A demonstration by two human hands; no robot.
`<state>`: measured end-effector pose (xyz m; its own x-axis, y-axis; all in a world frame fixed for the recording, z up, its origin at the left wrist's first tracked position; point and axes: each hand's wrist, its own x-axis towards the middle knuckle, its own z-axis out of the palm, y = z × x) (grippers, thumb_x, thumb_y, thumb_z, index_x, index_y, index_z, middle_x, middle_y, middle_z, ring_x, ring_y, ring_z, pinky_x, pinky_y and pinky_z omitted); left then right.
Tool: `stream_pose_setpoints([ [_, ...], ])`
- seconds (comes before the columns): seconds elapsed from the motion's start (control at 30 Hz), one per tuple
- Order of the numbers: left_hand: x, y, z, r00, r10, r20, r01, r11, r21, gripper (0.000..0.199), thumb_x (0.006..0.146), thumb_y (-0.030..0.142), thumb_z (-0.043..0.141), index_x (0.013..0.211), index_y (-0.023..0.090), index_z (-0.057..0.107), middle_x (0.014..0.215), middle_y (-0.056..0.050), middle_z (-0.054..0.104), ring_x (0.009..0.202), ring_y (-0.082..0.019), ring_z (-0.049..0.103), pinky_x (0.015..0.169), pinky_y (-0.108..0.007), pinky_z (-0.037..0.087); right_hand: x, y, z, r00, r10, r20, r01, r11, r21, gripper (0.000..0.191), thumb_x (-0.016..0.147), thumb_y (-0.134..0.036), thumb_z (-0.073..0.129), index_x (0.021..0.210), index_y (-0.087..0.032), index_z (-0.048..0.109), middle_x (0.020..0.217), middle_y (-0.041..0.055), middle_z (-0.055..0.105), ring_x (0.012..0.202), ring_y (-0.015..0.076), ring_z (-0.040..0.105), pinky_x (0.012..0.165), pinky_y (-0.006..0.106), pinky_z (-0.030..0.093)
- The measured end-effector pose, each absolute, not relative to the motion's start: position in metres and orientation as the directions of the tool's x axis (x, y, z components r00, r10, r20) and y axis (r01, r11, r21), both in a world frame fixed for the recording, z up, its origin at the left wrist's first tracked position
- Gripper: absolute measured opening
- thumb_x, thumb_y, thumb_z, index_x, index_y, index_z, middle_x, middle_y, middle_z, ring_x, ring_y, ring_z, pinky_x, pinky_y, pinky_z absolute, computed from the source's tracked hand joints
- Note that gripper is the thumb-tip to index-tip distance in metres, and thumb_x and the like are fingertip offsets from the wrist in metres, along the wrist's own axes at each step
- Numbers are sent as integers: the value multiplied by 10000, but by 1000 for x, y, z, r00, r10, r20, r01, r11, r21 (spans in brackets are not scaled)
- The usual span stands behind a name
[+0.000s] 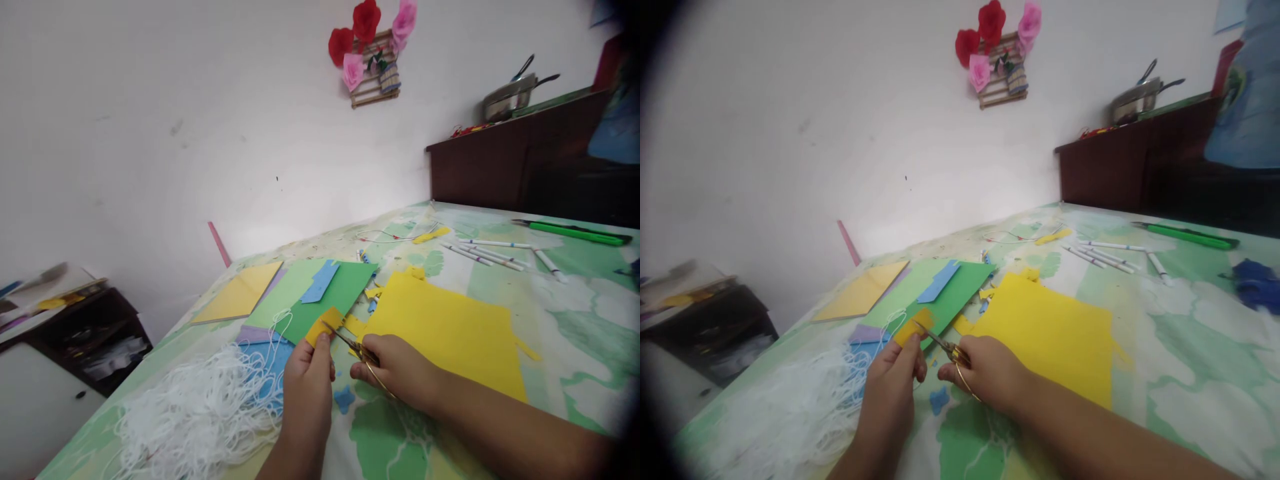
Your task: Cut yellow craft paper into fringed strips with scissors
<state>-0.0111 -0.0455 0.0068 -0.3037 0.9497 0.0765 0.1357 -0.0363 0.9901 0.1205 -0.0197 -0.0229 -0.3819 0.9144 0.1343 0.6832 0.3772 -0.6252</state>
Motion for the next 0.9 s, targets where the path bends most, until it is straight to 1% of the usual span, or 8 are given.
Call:
stream_pose_setpoints([
  [0.07, -11, -46, 8, -318, 946, 64, 126, -24, 992, 258, 670, 399, 488, 666, 147, 545, 395, 62, 394, 406, -81, 363, 415, -195, 290, 121, -20, -24, -374, 917, 141, 689, 376, -619, 359, 682, -523, 477, 624, -170, 443, 564, -35, 463, 492, 80, 358, 435, 186, 210],
  [0.17, -12, -47, 9, -339, 939, 61, 127, -18, 992, 267, 668, 411, 491, 677, 152, 551, 383, 66, 390, 400, -80, 356, 409, -193, 284, 122, -21, -24, -375, 914, 154, 689, 386, -614, 371, 679, -538, 465, 633, -170, 444, 565, -35, 458, 487, 78, 347, 433, 187, 205],
  [0.4, -15, -46, 6, -315, 932, 178, 309, -77, 948, 258, 703, 411, 451, 639, 174, 531, 385, 67, 381, 397, -90, 354, 430, -213, 284, 122, -24, -24, -374, 913, 162, 691, 391, -608, 368, 676, -539, 465, 648, -172, 450, 578, -30, 463, 494, 81, 346, 440, 190, 206],
  [0.5, -14, -47, 6, -329, 929, 170, 335, -53, 941, 265, 712, 412, 438, 614, 177, 510, 399, 62, 396, 406, -91, 375, 424, -208, 286, 122, -25, -24, -379, 914, 146, 686, 384, -618, 359, 673, -528, 476, 649, -171, 457, 580, -31, 461, 495, 79, 345, 442, 189, 208],
  [0.7, -13, -48, 5, -318, 935, 158, 385, -25, 922, 329, 709, 472, 407, 581, 174, 468, 414, 56, 416, 424, -94, 396, 435, -212, 299, 121, -26, -22, -382, 914, 136, 686, 379, -621, 346, 664, -516, 496, 660, -171, 469, 585, -29, 461, 498, 81, 348, 440, 190, 208],
  [0.9, -12, -48, 7, -289, 941, 174, 420, -39, 907, 312, 725, 452, 390, 599, 176, 464, 431, 60, 412, 430, -92, 385, 441, -210, 293, 121, -26, -22, -382, 912, 149, 684, 387, -618, 342, 674, -512, 487, 650, -173, 454, 579, -30, 463, 495, 80, 350, 440, 191, 210],
])
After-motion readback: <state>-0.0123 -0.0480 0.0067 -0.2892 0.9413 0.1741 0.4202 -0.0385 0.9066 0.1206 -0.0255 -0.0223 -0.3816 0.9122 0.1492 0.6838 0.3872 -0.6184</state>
